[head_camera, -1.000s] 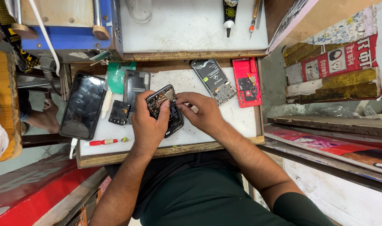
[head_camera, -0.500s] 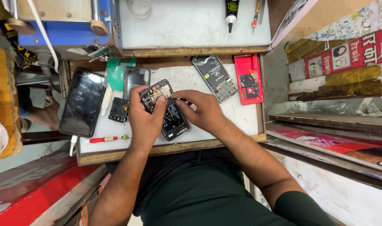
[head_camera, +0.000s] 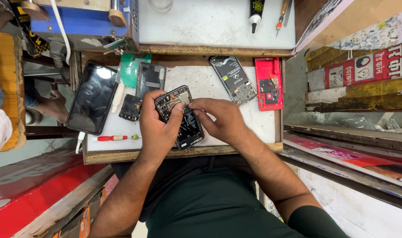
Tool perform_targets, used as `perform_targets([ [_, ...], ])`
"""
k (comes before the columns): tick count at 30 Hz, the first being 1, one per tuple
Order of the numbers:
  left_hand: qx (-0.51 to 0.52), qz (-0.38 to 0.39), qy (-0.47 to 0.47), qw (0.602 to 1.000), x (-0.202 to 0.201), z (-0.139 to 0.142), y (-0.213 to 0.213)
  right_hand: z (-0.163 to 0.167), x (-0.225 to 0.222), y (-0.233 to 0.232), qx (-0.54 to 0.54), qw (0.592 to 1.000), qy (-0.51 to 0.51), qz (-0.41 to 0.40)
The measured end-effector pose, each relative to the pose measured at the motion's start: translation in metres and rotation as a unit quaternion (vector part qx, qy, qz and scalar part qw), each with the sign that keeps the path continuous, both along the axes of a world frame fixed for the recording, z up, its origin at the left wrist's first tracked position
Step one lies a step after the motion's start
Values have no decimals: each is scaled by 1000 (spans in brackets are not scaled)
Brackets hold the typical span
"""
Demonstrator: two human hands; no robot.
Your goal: The person disassembles a smartphone, removes the motherboard, and then reassembles the device. They use a screwdriver to remove screws and a plastic tool to pry open the casing. The person also inserts a SIM card into the phone.
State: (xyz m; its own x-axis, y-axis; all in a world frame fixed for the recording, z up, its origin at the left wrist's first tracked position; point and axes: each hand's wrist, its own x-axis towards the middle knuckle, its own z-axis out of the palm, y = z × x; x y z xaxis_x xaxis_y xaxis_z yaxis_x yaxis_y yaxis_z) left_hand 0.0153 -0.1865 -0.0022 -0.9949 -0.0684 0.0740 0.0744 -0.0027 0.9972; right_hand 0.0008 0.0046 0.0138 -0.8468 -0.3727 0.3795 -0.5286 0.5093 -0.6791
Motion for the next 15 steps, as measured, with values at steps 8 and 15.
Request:
perform_targets([
  [8, -24, -16, 25, 999, 9, 10, -2, -18, 12, 7, -113, 987, -111, -26],
  [15, -56, 7, 49, 997, 28, 30, 0, -39, 28, 10, -346, 902, -257, 8],
])
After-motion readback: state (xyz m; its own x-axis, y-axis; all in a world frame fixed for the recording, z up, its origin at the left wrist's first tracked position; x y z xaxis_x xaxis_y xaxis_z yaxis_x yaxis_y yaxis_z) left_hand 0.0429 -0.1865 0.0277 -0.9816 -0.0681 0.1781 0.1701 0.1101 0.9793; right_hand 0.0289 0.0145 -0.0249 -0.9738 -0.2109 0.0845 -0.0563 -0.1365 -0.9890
